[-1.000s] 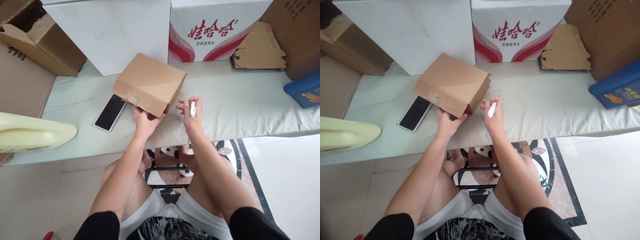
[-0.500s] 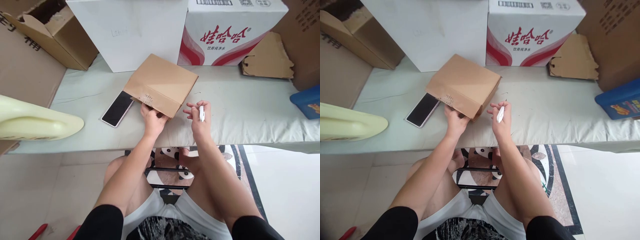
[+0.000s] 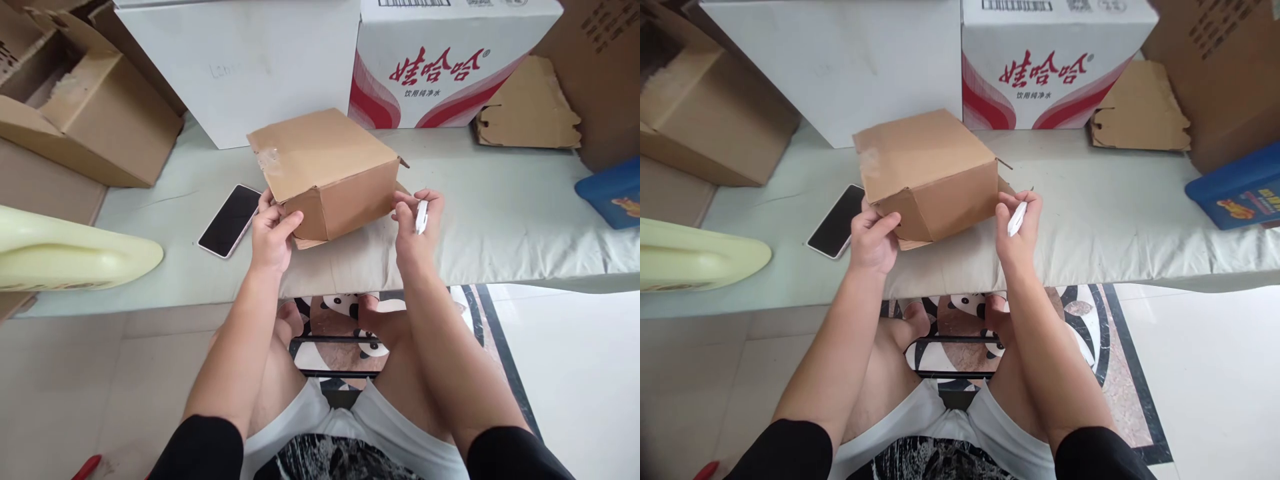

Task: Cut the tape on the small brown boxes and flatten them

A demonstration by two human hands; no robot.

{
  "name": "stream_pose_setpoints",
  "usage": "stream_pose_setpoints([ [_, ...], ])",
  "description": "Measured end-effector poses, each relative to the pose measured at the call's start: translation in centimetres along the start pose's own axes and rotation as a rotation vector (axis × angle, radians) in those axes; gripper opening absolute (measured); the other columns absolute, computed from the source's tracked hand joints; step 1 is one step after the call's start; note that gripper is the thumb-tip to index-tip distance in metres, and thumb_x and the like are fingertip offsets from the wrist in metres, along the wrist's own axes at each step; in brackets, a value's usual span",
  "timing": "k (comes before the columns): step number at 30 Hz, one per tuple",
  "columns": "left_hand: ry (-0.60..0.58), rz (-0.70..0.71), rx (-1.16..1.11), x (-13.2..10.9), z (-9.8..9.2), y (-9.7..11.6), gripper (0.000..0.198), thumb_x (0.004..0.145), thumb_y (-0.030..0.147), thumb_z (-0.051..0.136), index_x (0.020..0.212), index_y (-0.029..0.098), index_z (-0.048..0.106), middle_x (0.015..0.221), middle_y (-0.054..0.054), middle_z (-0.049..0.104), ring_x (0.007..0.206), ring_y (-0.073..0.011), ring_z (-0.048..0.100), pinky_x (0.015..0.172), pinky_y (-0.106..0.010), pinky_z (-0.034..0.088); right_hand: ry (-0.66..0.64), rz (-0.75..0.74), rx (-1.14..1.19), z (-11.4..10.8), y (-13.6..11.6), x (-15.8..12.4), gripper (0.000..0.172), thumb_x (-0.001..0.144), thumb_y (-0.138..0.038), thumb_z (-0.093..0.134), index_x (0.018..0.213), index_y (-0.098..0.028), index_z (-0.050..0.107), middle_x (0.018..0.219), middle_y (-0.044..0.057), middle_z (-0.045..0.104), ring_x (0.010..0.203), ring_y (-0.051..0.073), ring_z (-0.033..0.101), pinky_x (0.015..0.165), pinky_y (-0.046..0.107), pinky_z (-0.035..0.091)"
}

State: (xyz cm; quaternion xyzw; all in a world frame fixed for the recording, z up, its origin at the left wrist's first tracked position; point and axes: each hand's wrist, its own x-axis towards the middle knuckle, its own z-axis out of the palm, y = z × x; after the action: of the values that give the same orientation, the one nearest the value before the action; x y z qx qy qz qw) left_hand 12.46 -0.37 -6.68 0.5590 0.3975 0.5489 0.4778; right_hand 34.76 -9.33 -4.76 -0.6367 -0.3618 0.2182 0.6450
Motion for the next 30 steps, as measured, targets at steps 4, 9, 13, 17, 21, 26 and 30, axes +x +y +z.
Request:
stream_pose_setpoints([
  [4,-0.08,-0.105,-0.07,-0.2,0.2,1.1,0.028,0.072,0.048,0.076,0.077,0.022,0.067,0.123,-0.01,0.068,0.124,-0.032,0.065,0.099,-0.046,0.06,-0.005,-0.065,-0.009,0.3,-0.8,-0.1,0.029,0.094,-0.036,0.059,0.107,-0.031,0.034,0.121,0.007,0.075,0.115,0.021,0.071,0.109,0.052,0.049],
  [9,0.012,-0.142,-0.24,0.0,-0.2,2.3,0.019,0.055,0.031,0.07,0.072,0.022,0.07,0.079,-0.003,0.069,0.081,-0.0231,0.07,0.07,-0.035,0.058,-0.07,-0.103,-0.078,-0.6,-1.5,0.1,0.037,0.091,-0.046,0.066,0.106,-0.03,0.036,0.115,0.006,0.073,0.113,0.025,0.072,0.104,0.051,0.051],
  [13,0.052,-0.148,-0.284,0.2,-0.3,3.0,0.017,0.051,0.03,0.064,0.065,0.021,0.069,0.064,-0.001,0.065,0.068,-0.0215,0.069,0.057,-0.031,0.052,-0.209,-0.082,-0.037,-1.7,-1.0,0.3,0.047,0.089,-0.066,0.065,0.105,-0.03,0.039,0.101,0.003,0.072,0.091,0.024,0.07,0.091,0.048,0.054],
  [17,0.034,-0.178,-0.309,0.2,-0.1,3.4,0.011,0.049,0.031,0.063,0.052,0.021,0.061,0.051,0.0,0.054,0.063,-0.0221,0.069,0.051,-0.028,0.048,-0.319,0.023,0.081,-2.5,-0.4,0.7,0.058,0.083,-0.076,0.069,0.105,-0.032,0.039,0.097,-0.001,0.069,0.084,0.022,0.067,0.091,0.045,0.052],
  [21,0.056,-0.203,-0.327,0.1,0.1,3.8,0.012,0.047,0.03,0.062,0.055,0.022,0.065,0.051,0.001,0.056,0.061,-0.0216,0.068,0.052,-0.029,0.05,-0.348,0.072,0.101,-2.5,-0.1,0.9,0.063,0.076,-0.076,0.076,0.103,-0.032,0.039,0.094,-0.003,0.064,0.081,0.021,0.062,0.082,0.04,0.051],
  [26,0.049,-0.201,-0.284,0.1,-0.1,3.6,0.01,0.047,0.03,0.061,0.052,0.021,0.061,0.051,0.002,0.051,0.049,-0.0137,0.052,0.046,-0.025,0.036,-0.248,0.056,0.1,-2.2,0.6,1.2,0.064,0.073,-0.071,0.08,0.105,-0.033,0.038,0.09,-0.003,0.059,0.076,0.019,0.056,0.073,0.035,0.047],
  [30,0.067,-0.108,-0.145,0.3,-0.6,3.0,0.012,0.053,0.032,0.058,0.053,0.021,0.054,0.055,0.002,0.048,0.052,-0.0119,0.045,0.05,-0.027,0.034,-0.176,0.018,0.083,-2.1,0.9,1.4,0.063,0.074,-0.068,0.08,0.103,-0.032,0.037,0.082,-0.004,0.056,0.071,0.019,0.055,0.068,0.035,0.046],
])
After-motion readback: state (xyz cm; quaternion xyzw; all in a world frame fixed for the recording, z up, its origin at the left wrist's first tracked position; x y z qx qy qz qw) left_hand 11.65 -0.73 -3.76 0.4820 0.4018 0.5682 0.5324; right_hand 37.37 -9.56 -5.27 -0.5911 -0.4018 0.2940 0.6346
